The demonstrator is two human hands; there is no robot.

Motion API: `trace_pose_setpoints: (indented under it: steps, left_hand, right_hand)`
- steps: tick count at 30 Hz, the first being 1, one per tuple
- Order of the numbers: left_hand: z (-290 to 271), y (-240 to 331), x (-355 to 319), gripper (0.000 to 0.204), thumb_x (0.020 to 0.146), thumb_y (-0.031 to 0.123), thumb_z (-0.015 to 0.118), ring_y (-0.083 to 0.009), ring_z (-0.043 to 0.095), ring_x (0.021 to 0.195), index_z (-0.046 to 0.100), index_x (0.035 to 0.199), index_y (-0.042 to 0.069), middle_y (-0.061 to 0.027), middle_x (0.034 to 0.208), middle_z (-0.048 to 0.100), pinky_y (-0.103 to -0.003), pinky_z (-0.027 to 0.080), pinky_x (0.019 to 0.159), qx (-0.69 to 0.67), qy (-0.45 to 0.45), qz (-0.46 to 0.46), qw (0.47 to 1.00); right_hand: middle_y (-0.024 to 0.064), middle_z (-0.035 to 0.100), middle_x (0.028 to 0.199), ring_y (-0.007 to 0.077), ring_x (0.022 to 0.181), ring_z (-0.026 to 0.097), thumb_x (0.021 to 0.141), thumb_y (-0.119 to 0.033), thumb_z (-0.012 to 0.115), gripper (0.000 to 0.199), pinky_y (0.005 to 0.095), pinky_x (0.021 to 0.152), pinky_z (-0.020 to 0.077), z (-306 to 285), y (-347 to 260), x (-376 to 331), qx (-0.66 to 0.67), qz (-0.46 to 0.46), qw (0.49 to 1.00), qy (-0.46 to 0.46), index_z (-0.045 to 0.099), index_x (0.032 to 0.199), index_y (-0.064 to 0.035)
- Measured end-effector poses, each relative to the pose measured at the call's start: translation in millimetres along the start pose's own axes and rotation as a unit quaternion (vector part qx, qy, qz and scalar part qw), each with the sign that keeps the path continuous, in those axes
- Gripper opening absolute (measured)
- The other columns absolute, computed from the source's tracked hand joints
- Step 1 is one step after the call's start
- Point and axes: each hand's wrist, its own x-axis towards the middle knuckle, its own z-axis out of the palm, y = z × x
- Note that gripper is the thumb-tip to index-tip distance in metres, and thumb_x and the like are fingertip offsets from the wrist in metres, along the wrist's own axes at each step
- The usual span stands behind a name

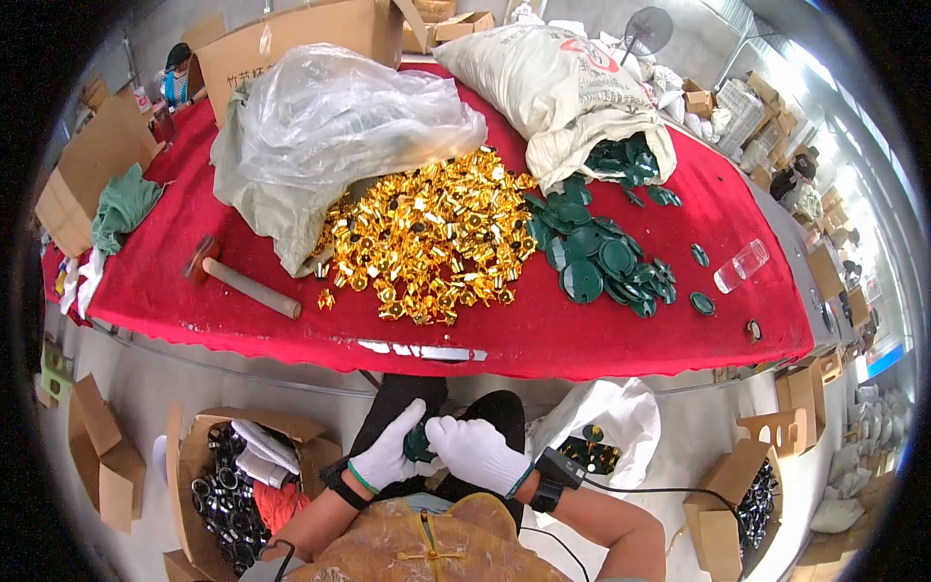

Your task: Manually pressing gold caps onto green circular plastic bases in a production environment.

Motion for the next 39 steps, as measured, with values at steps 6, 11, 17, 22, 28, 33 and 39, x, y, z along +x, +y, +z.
trace_pose_setpoints:
  steps: [6, 11, 17, 22, 28, 33, 39]
  left_hand:
    - [-18, -17, 14, 0.037, 0.111, 0.043, 0.049, -0.0132, 0.065, 0.078, 0.064, 0.111, 0.01, -0.0016, 0.093, 0.068, -0.028, 0.052, 0.068, 0.26, -0.009, 0.219, 0.941]
    - [-3, -40, 22, 0.043, 0.098, 0.037, 0.069, -0.0371, 0.068, 0.096, 0.057, 0.124, 0.005, -0.0223, 0.111, 0.063, -0.045, 0.055, 0.082, 0.599, 0.096, 0.397, 0.689]
    - [14, -27, 1, 0.045, 0.095, 0.031, 0.073, -0.0418, 0.065, 0.102, 0.056, 0.126, 0.004, -0.0234, 0.118, 0.06, -0.044, 0.054, 0.087, 0.698, 0.08, 0.355, 0.616]
    - [1, -27, 11, 0.045, 0.095, 0.032, 0.072, -0.0434, 0.065, 0.103, 0.055, 0.126, 0.003, -0.0253, 0.116, 0.06, -0.046, 0.054, 0.087, 0.581, 0.091, 0.437, 0.68]
    - [-2, -19, 17, 0.024, 0.108, 0.028, 0.056, -0.0207, 0.068, 0.088, 0.058, 0.12, 0.007, -0.0092, 0.094, 0.066, -0.035, 0.056, 0.075, 0.452, 0.069, 0.437, 0.775]
    - [-3, 3, -5, 0.033, 0.111, 0.046, 0.046, -0.0123, 0.064, 0.08, 0.064, 0.112, 0.018, -0.0012, 0.089, 0.064, -0.03, 0.053, 0.065, 0.166, 0.002, 0.041, 0.985]
    - [5, 1, -12, 0.031, 0.11, 0.041, 0.049, -0.0125, 0.061, 0.077, 0.064, 0.111, 0.014, -0.0004, 0.091, 0.061, -0.03, 0.055, 0.065, 0.226, 0.011, 0.105, 0.969]
  right_hand:
    - [0.0116, 0.066, 0.074, 0.0245, 0.058, 0.068, 0.1, -0.022, 0.061, 0.021, 0.0416, 0.051, 0.0549, -2, -16, 7, 0.305, 0.281, 0.91, -0.015, 0.057, 0.091, -0.0034]
    - [-0.0009, 0.052, 0.066, 0.0133, 0.047, 0.047, 0.101, -0.021, 0.058, 0.019, 0.0321, 0.041, 0.0403, 31, 18, -25, 0.765, 0.483, 0.402, -0.139, 0.058, 0.084, -0.0111]
    - [-0.0027, 0.05, 0.064, 0.0106, 0.048, 0.045, 0.105, -0.029, 0.06, 0.022, 0.0287, 0.043, 0.0418, 42, 21, -38, 0.837, 0.445, 0.293, -0.128, 0.058, 0.09, -0.0132]
    - [0.0036, 0.062, 0.073, 0.0116, 0.054, 0.058, 0.104, -0.018, 0.057, 0.018, 0.0258, 0.045, 0.0491, 9, -1, -17, 0.703, 0.398, 0.588, -0.048, 0.067, 0.096, -0.0051]
    - [0.0097, 0.064, 0.079, 0.0252, 0.062, 0.067, 0.102, -0.021, 0.061, 0.022, 0.0378, 0.053, 0.0561, 27, -9, -9, 0.373, 0.233, 0.892, 0.101, 0.062, 0.109, -0.0009]
    - [0.0095, 0.06, 0.082, 0.0281, 0.071, 0.069, 0.087, -0.018, 0.067, 0.032, 0.0399, 0.059, 0.0553, 29, 6, -10, 0.037, -0.044, 0.994, 0.09, 0.053, 0.111, -0.0015]
    - [0.0106, 0.06, 0.083, 0.027, 0.067, 0.069, 0.09, -0.018, 0.066, 0.028, 0.0397, 0.059, 0.0556, 27, -1, -12, 0.054, 0.005, 0.993, 0.107, 0.055, 0.111, -0.0027]
